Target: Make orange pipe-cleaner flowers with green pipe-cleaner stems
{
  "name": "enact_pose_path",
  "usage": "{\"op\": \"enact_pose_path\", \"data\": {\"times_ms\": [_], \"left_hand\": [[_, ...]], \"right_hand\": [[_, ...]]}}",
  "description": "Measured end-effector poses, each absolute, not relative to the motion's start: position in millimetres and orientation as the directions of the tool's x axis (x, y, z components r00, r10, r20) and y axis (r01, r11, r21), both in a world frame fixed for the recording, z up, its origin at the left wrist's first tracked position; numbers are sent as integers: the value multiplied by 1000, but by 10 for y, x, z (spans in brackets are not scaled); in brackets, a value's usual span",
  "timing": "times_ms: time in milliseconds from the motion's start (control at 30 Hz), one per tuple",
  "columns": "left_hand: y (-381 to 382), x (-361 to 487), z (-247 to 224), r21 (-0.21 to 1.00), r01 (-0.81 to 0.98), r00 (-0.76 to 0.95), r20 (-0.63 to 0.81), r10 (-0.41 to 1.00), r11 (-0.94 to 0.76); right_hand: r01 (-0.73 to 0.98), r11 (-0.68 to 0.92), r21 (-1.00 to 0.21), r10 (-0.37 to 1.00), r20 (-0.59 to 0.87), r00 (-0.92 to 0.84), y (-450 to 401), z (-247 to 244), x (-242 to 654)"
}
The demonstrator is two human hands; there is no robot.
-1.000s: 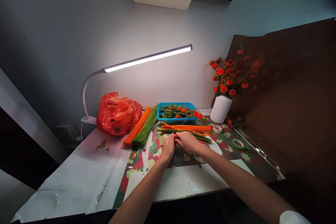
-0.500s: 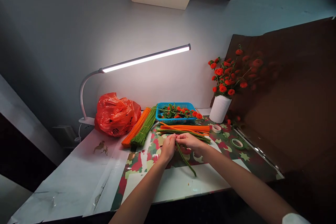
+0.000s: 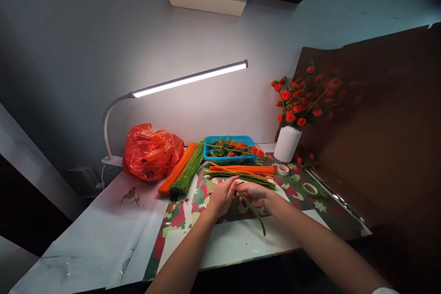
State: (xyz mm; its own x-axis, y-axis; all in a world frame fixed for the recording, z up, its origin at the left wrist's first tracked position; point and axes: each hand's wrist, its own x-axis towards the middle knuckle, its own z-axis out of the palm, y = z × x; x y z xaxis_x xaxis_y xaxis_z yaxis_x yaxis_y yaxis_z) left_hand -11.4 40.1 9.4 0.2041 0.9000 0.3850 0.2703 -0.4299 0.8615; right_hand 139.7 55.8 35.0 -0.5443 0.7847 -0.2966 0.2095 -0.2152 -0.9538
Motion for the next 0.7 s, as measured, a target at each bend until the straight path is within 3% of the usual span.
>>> {"op": "enact_pose_path", "data": {"times_ms": [100,200,333,400,467,533,600,700], "left_hand": [[341,-148,148,817,284,272,434,859,-502],[287,-173,181,758,285,324,500,803,-587],[288,-150,169,761,332,211,517,830,-558],[326,-130,156,833,296,83,465,882,-467],[376,-119,154,929,150,-21,344,939,-337],[420,-118,165,982,-76,-32,172,985,-174],[444,-122,182,963,-269,50,16,999,-2],[440,-129,199,905,-393,215,-84,973,165]], "right_hand": [[78,-580,-811,585,-481,-653,501,394,1433],[-2,-650,-760,526,-448,-723,436,402,1451],[-5,-474,-881,657,-350,-668,431,383,1450],[64,-274,-960,783,-261,-564,465,419,1462],[245,-9,-969,893,-118,-434,496,509,1486],[509,254,-822,935,74,-346,508,639,1514],[710,452,-540,891,230,-392,503,773,1531],[734,663,-145,742,256,-620,505,907,1534]]}}
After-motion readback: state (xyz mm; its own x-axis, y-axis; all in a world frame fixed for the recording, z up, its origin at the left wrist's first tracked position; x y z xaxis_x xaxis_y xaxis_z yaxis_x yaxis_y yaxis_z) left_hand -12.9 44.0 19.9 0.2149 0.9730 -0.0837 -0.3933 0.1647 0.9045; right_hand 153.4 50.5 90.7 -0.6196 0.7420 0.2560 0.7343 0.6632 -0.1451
